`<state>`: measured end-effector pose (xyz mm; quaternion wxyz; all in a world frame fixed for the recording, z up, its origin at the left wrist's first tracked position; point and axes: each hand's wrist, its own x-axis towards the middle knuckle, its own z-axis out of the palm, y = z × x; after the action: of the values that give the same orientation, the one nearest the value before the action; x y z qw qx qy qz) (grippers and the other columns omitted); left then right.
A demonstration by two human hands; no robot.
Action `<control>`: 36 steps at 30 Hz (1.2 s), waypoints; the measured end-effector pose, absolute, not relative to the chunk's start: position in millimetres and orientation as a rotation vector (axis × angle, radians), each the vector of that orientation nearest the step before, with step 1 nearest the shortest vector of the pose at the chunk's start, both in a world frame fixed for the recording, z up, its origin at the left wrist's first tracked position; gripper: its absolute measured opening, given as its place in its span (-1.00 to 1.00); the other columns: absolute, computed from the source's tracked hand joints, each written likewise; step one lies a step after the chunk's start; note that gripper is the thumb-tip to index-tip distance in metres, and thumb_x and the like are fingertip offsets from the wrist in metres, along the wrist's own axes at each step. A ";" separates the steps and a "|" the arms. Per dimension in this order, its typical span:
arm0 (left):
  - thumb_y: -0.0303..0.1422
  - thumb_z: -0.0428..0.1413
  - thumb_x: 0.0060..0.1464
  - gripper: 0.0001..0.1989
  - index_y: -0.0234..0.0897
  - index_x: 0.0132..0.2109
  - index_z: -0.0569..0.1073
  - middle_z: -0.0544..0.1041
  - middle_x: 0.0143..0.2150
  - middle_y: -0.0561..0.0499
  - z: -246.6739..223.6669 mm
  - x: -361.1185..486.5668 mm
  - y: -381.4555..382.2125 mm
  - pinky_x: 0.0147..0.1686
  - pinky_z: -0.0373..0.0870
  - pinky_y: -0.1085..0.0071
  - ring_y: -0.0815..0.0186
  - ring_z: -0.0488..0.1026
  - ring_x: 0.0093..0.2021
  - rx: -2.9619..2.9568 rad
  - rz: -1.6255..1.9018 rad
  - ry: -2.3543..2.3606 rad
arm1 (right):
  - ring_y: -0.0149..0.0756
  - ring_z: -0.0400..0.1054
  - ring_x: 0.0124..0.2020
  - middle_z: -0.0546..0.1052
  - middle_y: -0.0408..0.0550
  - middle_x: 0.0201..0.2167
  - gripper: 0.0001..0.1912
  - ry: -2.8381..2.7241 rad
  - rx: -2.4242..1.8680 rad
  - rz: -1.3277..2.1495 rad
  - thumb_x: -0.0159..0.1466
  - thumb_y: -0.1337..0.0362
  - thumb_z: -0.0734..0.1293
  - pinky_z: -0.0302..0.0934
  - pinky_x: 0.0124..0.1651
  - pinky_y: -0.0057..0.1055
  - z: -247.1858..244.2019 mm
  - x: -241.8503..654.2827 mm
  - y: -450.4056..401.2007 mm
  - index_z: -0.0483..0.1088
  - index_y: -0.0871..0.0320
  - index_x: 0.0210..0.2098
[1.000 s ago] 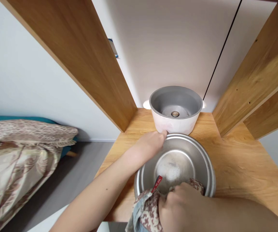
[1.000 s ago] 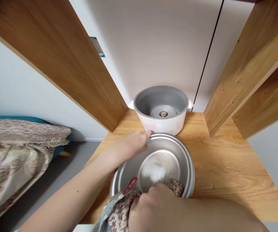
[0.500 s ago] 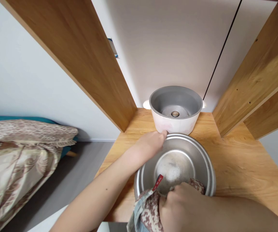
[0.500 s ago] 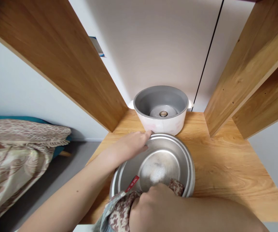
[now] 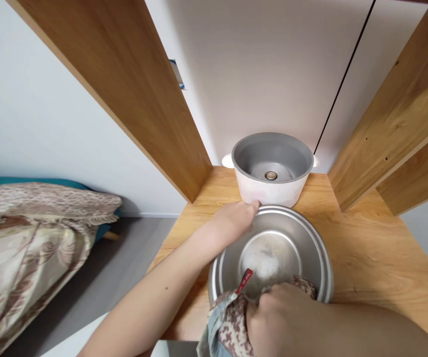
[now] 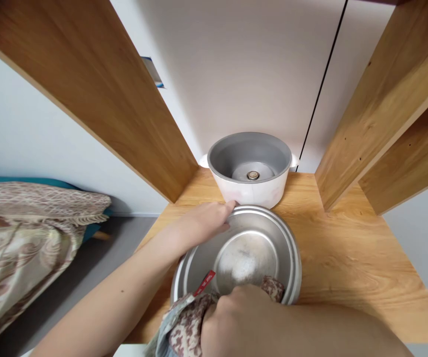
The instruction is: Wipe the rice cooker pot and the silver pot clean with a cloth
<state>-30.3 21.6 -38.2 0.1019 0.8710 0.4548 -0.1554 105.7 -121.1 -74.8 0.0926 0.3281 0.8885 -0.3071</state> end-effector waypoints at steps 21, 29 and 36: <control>-0.60 0.16 0.42 -0.68 -0.33 0.23 0.59 0.83 0.08 -0.33 -48.4 -35.3 24.7 0.09 0.65 0.21 -0.05 0.81 0.09 2.581 -0.350 1.320 | -0.05 0.72 -0.20 0.82 0.15 0.03 -0.51 2.622 0.899 -0.835 0.60 -0.12 0.48 0.18 -0.37 -0.22 -73.4 104.4 -119.5 0.73 0.20 0.13; -0.62 0.14 0.43 -0.67 -0.37 0.24 0.57 0.82 0.10 -0.38 -43.6 -32.6 23.2 0.11 0.66 0.16 -0.11 0.81 0.13 2.577 -0.399 1.307 | 0.00 0.71 -0.19 0.82 0.15 -0.03 -0.54 2.599 0.865 -0.731 0.59 -0.12 0.49 0.33 -0.25 -0.19 -78.0 100.5 -118.9 0.77 0.18 0.04; -0.60 0.07 0.52 -0.66 -0.40 0.30 0.56 0.82 0.15 -0.39 -37.6 -28.7 21.4 0.11 0.66 0.19 -0.09 0.81 0.19 2.588 -0.495 1.332 | -0.08 0.68 -0.25 0.83 0.14 -0.02 -0.54 2.625 0.882 -0.786 0.59 -0.10 0.50 0.32 -0.28 -0.25 -74.5 103.2 -118.4 0.75 0.20 0.10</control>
<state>-28.7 21.4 -37.6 0.0945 0.8726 0.4493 -0.1668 103.2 -118.4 -74.5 0.1312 0.3038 0.9040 -0.2706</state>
